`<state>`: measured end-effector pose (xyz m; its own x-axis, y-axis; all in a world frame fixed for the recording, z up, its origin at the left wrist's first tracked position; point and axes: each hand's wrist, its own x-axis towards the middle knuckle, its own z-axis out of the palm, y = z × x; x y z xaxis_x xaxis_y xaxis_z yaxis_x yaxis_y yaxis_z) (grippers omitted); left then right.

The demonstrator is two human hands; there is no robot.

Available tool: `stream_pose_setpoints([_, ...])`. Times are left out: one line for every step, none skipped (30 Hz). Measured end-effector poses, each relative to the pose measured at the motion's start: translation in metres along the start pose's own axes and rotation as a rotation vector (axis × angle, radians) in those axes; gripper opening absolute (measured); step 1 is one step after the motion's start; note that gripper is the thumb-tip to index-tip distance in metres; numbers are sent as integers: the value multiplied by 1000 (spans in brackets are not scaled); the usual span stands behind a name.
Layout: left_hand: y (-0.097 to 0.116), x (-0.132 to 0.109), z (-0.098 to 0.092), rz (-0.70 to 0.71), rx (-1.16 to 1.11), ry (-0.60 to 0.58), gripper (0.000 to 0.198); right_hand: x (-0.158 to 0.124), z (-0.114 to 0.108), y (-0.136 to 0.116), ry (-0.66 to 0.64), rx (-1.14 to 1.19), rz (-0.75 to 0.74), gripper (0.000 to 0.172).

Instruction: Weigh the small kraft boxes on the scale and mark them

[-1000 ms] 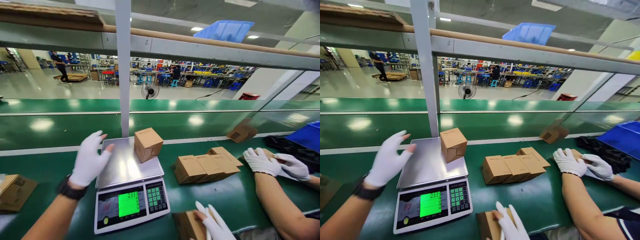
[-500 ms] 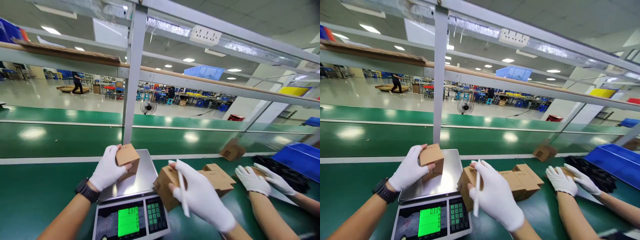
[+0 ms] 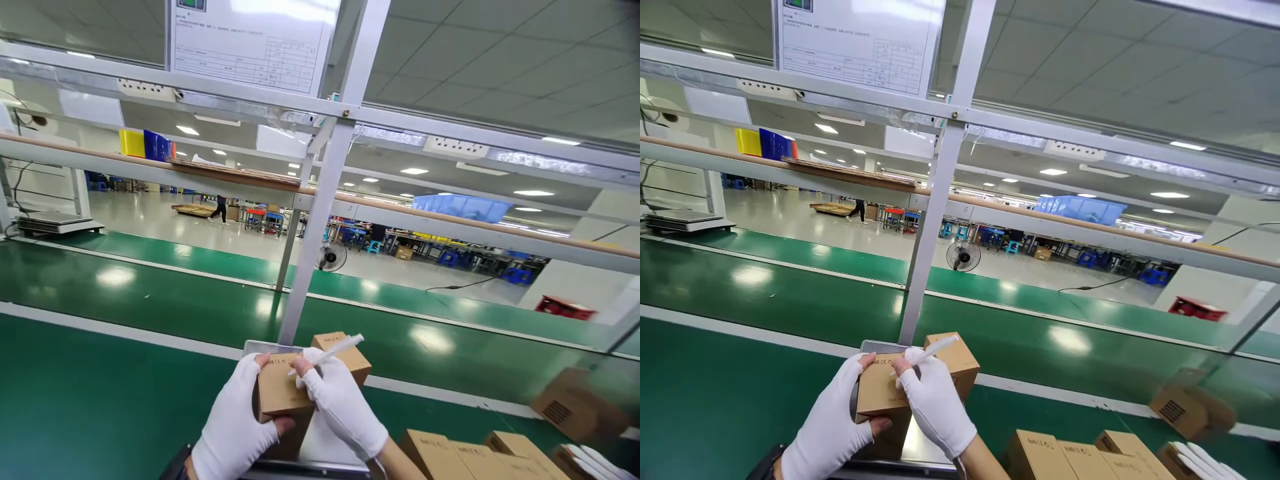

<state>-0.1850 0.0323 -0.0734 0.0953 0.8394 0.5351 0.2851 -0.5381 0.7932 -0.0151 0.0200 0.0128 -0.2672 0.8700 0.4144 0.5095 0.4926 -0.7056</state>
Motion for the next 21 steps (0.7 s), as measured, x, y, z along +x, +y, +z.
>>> stream_pose_setpoints([1,1,0,2,-8,-5,77,2,3,-3,23,-22,12,47])
stream_pose_setpoints([1,1,-1,6,-16,-8,76,5,6,-4,36,-42,19,47])
stream_pose_setpoints([2,2,-1,12,-22,-10,75,7,8,-6,42,-58,27,47])
stream_pose_setpoints([4,2,-1,19,-26,-12,75,9,9,-6,40,-73,33,47])
stream_pose_setpoints([5,2,-1,23,-27,-12,74,10,10,-7,40,-90,38,46])
stream_pose_setpoints([6,2,-2,23,-26,-10,74,11,11,-7,39,-108,44,46])
stream_pose_setpoints([7,2,-2,20,-24,-5,74,11,11,-7,39,-124,51,45])
stream_pose_setpoints([8,2,-2,17,-23,-3,74,11,11,-8,39,-135,56,45])
stream_pose_setpoints([9,2,-2,16,-23,-2,75,11,11,-8,38,-139,59,44])
stream_pose_setpoints([9,3,-3,18,-25,0,75,10,12,-8,38,-141,62,44])
stream_pose_setpoints([10,3,-3,20,-27,0,74,10,12,-8,41,-139,63,44])
stream_pose_setpoints([11,2,-3,21,-28,-2,74,10,12,-9,45,-136,65,44])
stream_pose_setpoints([11,2,-3,18,-27,-5,73,10,12,-9,51,-137,67,44])
stream_pose_setpoints([12,2,-3,15,-24,-6,73,10,12,-9,58,-142,71,43])
stream_pose_setpoints([12,2,-3,13,-18,-3,73,10,12,-9,65,-149,78,43])
stream_pose_setpoints([12,2,-3,12,-9,1,74,10,12,-8,71,-157,85,42])
stream_pose_setpoints([11,1,-2,10,-2,5,74,11,12,-8,72,-163,92,41])
stream_pose_setpoints([11,1,-2,10,2,6,75,11,12,-7,73,-165,94,41])
stream_pose_setpoints([11,1,-2,8,2,2,74,11,12,-7,76,-162,91,41])
stream_pose_setpoints([10,1,-3,5,-1,-4,74,10,12,-6,81,-155,86,41])
stream_pose_setpoints([10,1,-3,1,-6,-10,73,10,13,-6,90,-148,82,42])
